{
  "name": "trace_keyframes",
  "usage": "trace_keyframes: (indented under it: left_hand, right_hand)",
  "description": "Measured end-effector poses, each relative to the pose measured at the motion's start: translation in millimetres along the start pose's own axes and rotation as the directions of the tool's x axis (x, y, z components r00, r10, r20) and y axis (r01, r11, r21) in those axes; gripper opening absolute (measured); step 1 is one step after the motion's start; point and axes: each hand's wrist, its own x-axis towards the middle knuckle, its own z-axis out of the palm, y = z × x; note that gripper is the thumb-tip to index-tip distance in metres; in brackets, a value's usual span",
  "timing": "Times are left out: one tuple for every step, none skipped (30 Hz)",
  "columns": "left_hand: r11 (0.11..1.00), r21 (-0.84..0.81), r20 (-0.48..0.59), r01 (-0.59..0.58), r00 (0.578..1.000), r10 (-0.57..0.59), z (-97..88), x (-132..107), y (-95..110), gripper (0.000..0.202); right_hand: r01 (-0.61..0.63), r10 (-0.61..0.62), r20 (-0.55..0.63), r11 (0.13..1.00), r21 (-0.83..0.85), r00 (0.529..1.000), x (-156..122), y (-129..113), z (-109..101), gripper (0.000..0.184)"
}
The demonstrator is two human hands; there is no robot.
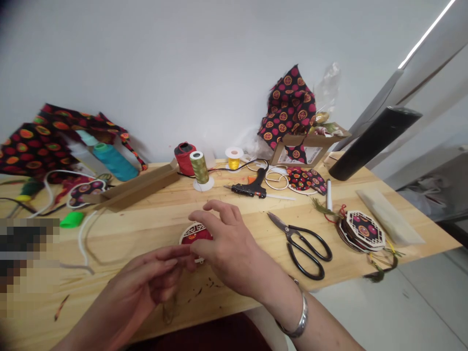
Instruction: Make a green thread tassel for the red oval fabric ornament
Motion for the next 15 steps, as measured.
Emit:
trace_keyframes:
  left_hand:
    - [1.0,-0.006,0.001,0.011,1.0,-0.011,-0.3,0.0,0.5,0.02]
    - [1.0,-0.015,-0.002,0.024,1.0,-0.024,-0.6,-0.1,0.9,0.021]
    - [0.999,-0.025,-0.005,0.036,0.999,-0.037,-0.7,-0.3,1.3,0.022]
    - [0.998,-0.037,-0.008,0.048,0.999,-0.048,-0.8,-0.5,1.6,0.022]
    - [0.997,-0.045,-0.013,0.055,0.998,-0.056,-0.9,-0.6,1.8,0.022]
    - [0.997,-0.047,-0.018,0.058,0.998,-0.059,-0.9,-0.7,1.8,0.02]
    - [0.997,-0.043,-0.022,0.057,0.998,-0.058,-0.9,-0.5,1.6,0.019]
    - [0.998,-0.033,-0.019,0.055,0.998,-0.056,-0.9,-0.3,1.3,0.017]
    - [0.998,-0.018,-0.01,0.055,0.998,-0.055,-0.9,0.1,0.7,0.016]
    - [0.998,0.002,-0.001,0.058,0.998,-0.058,-1.0,0.5,-0.2,0.016]
    - [0.998,0.025,0.007,0.06,0.998,-0.06,-1.1,1.0,-1.4,0.016]
    - [0.997,0.047,0.013,0.06,0.998,-0.061,-1.3,1.6,-2.8,0.017]
    - [0.996,0.068,0.014,0.058,0.998,-0.059,-1.4,2.1,-4.5,0.017]
    - [0.995,0.088,0.014,0.053,0.998,-0.055,-1.5,2.7,-6.2,0.017]
    - [0.993,0.105,0.01,0.045,0.999,-0.046,-1.6,3.2,-7.8,0.017]
  right_hand:
    - [-0.002,0.002,-0.003,1.0,-0.007,1.0,0.3,0.5,0.6,0.024]
    - [-0.004,0.004,-0.006,1.0,-0.014,1.0,0.5,1.0,1.3,0.024]
    - [-0.005,0.005,-0.005,1.0,-0.021,1.0,0.8,1.5,2.0,0.024]
    - [-0.004,0.004,-0.005,1.0,-0.025,1.0,1.0,1.9,2.7,0.023]
    - [-0.003,0.002,-0.003,1.0,-0.027,1.0,1.1,2.4,3.5,0.022]
    - [0.0,0.0,0.001,1.0,-0.027,1.0,1.1,2.9,4.1,0.022]
    - [0.002,-0.002,0.001,1.0,-0.026,1.0,1.0,3.4,4.7,0.022]
    - [0.005,-0.005,-0.001,1.0,-0.024,1.0,0.9,3.9,5.0,0.021]
    - [0.008,-0.008,-0.004,1.0,-0.021,1.0,0.8,4.3,5.2,0.021]
    - [0.01,-0.01,-0.005,1.0,-0.016,1.0,0.7,4.7,5.2,0.021]
    - [0.011,-0.011,-0.004,1.0,-0.011,1.0,0.6,4.9,5.1,0.021]
    - [0.013,-0.013,-0.006,1.0,-0.006,1.0,0.7,4.8,5.0,0.021]
    - [0.013,-0.013,-0.007,1.0,-0.004,1.0,0.9,4.5,4.9,0.021]
    - [0.011,-0.011,-0.008,1.0,-0.004,1.0,1.3,3.9,4.9,0.021]
    - [0.009,-0.009,-0.01,1.0,-0.007,1.0,1.9,3.2,5.1,0.021]
